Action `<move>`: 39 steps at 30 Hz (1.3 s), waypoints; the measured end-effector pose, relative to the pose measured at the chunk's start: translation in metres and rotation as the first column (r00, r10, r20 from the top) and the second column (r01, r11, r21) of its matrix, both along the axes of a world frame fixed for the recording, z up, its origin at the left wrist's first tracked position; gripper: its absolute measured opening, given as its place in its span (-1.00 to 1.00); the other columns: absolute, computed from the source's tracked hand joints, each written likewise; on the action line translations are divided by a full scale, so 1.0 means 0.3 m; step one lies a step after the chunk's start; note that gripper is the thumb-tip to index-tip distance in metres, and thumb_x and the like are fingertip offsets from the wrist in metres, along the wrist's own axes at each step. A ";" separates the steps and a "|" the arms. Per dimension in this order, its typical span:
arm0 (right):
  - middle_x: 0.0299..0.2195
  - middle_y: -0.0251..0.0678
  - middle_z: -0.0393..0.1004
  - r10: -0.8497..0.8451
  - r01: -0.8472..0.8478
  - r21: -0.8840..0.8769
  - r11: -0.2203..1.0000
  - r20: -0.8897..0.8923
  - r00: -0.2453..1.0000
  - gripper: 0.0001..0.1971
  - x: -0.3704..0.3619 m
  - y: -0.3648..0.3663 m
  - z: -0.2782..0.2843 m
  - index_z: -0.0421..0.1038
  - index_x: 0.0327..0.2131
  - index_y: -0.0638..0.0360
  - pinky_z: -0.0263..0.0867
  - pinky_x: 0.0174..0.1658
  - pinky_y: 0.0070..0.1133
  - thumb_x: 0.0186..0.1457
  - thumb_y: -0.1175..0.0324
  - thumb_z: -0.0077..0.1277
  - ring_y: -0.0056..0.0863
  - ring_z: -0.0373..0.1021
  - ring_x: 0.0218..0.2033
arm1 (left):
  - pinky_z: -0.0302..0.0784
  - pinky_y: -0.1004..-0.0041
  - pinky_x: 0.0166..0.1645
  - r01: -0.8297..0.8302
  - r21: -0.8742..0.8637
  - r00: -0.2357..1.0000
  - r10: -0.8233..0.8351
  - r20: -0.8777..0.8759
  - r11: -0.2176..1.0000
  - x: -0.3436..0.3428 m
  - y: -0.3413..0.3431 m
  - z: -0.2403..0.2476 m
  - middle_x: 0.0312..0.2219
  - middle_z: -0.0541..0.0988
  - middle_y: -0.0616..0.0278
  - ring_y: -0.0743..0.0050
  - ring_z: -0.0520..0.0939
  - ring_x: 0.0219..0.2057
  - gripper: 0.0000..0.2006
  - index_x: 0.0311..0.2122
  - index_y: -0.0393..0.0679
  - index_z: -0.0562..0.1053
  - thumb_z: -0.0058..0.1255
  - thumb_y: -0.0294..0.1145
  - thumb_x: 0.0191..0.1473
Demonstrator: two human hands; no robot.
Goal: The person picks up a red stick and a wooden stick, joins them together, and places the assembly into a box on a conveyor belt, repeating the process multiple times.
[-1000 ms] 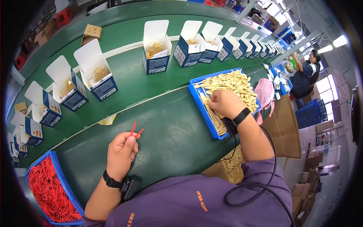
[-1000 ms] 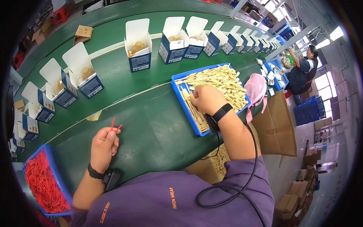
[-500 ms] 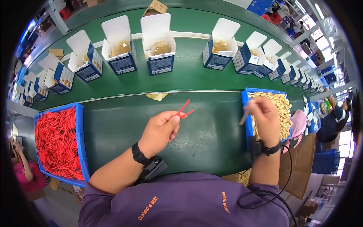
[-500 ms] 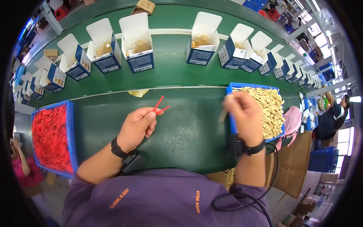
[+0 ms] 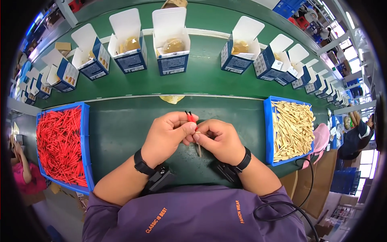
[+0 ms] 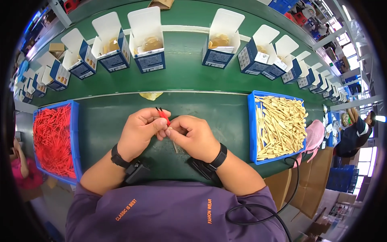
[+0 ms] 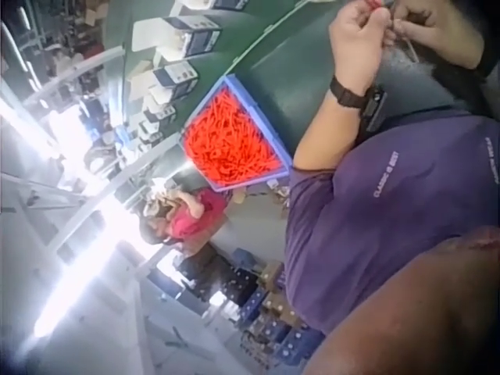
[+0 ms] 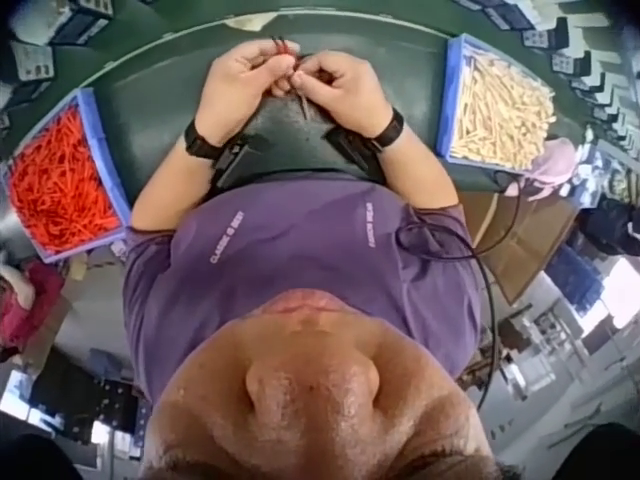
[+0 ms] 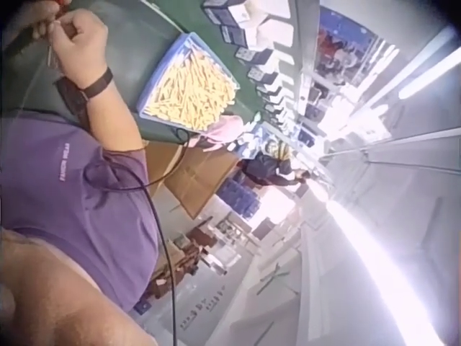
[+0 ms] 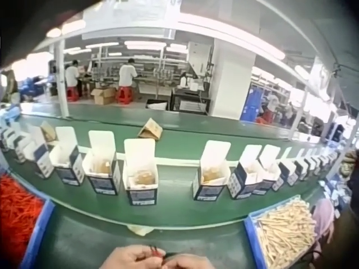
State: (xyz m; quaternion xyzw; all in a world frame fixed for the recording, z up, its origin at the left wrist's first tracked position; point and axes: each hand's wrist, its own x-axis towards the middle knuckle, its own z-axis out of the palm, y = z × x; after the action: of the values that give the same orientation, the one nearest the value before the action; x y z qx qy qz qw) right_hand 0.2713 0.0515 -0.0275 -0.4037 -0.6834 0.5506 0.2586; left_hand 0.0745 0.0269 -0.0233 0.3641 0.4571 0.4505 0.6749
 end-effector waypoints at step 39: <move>-0.41 -0.05 0.58 -0.833 0.339 0.856 0.391 0.172 0.525 -0.79 0.721 0.808 0.313 0.58 -0.37 0.14 0.41 -0.25 -0.26 0.13 0.25 0.02 -0.04 0.50 -0.35 | 0.55 0.55 -0.37 0.062 0.020 0.991 -0.059 -0.117 0.998 0.193 0.057 0.027 -0.32 0.62 0.13 0.54 0.59 -0.46 -0.76 -0.09 -0.31 0.49 -0.15 -0.38 0.33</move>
State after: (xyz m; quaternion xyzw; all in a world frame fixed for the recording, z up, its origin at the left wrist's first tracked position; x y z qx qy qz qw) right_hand 0.4875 0.2938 0.0663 -0.6365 -0.6779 -0.0698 0.3611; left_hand 0.1324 0.0441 -0.0151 0.4116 0.4791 0.4133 0.6560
